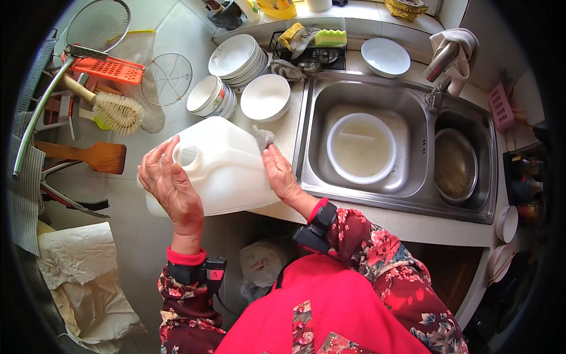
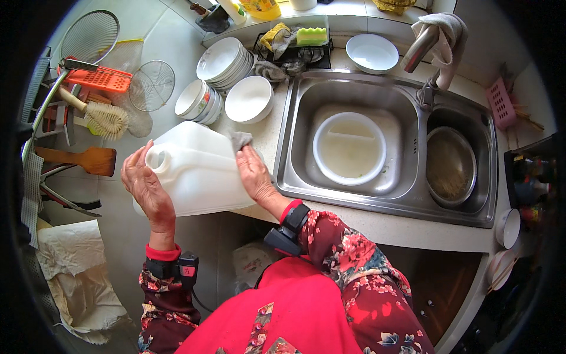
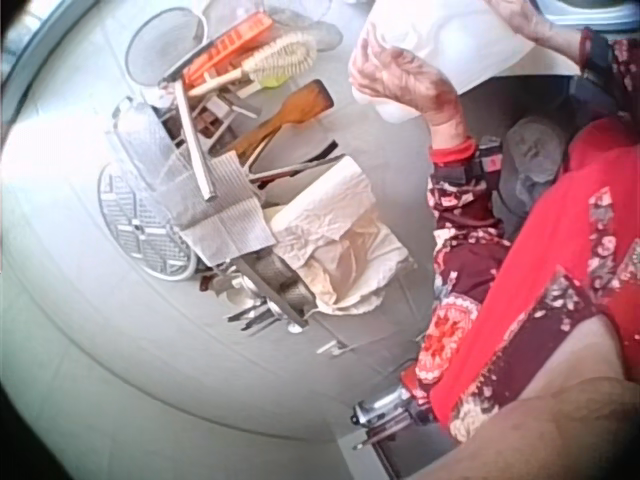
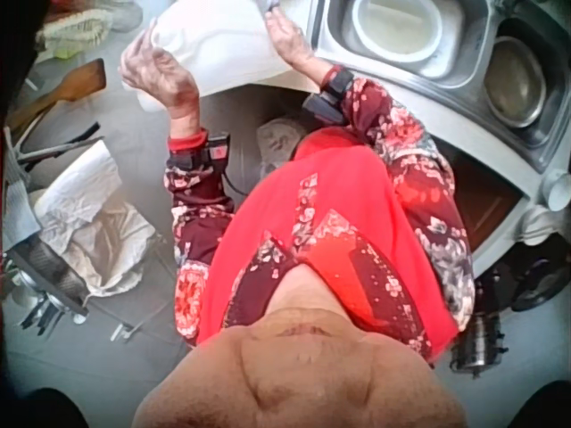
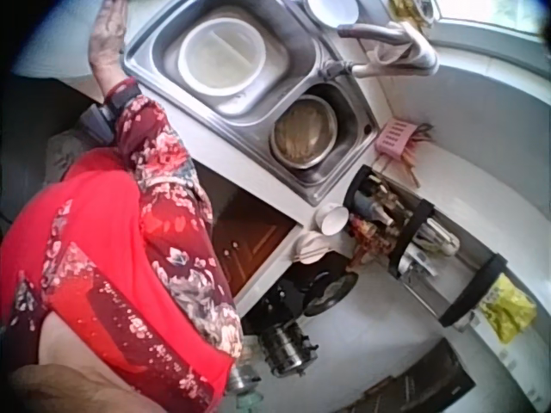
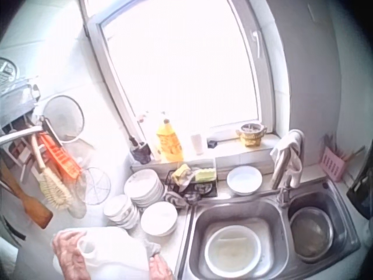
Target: The person pours water from a jug into a bowl, then moves to the stove and stirs a vegetable dish in a wok with a ladle. The person returns to the sink to wipe a large white plastic jug with a cloth, then resumes stirring the wok.
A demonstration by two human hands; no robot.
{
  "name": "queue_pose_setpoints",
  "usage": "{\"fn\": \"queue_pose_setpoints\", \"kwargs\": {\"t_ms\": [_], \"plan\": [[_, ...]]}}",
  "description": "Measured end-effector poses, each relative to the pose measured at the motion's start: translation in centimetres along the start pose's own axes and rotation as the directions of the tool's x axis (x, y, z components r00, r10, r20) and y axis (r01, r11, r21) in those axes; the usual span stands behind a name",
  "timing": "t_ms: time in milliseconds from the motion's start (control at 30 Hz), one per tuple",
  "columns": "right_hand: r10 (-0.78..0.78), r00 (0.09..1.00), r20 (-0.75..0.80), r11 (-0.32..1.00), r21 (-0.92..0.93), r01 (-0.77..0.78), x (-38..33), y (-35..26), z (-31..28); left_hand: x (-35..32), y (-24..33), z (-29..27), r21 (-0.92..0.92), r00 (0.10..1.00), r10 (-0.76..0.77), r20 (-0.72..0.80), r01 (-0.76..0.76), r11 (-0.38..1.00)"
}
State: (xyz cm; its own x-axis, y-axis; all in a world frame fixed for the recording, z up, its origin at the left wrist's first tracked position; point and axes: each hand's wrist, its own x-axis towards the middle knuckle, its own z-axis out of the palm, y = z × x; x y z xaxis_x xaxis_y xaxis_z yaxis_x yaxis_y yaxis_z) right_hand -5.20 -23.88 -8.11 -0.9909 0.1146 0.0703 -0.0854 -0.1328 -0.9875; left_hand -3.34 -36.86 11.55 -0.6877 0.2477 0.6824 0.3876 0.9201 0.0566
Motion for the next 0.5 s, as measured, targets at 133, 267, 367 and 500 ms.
{"fn": "queue_pose_setpoints", "kwargs": {"t_ms": [133, 267, 367, 500], "plan": [[0.224, 0.972, -0.070, 0.972, -0.050, -0.228, -0.2, 5.5, -0.5, 0.1, -0.1, -0.1, -0.007, 1.000, 0.007, -0.003, -0.007, 1.000], [0.241, 0.967, -0.081, 0.968, -0.057, -0.246, 0.7, 6.3, -0.8, -0.1, -0.5, -0.2, -0.034, 1.000, 0.018, -0.017, -0.019, 0.999], [0.115, 0.992, 0.045, 0.993, 0.010, -0.116, 3.7, 4.5, -1.6, 0.1, -0.1, -0.3, 0.010, 1.000, 0.011, 0.005, -0.011, 1.000], [0.205, 0.964, 0.171, 0.975, 0.056, -0.217, 5.7, 4.2, -1.5, 0.5, 0.5, -0.5, -0.033, 1.000, 0.003, -0.010, -0.003, 0.999]]}}
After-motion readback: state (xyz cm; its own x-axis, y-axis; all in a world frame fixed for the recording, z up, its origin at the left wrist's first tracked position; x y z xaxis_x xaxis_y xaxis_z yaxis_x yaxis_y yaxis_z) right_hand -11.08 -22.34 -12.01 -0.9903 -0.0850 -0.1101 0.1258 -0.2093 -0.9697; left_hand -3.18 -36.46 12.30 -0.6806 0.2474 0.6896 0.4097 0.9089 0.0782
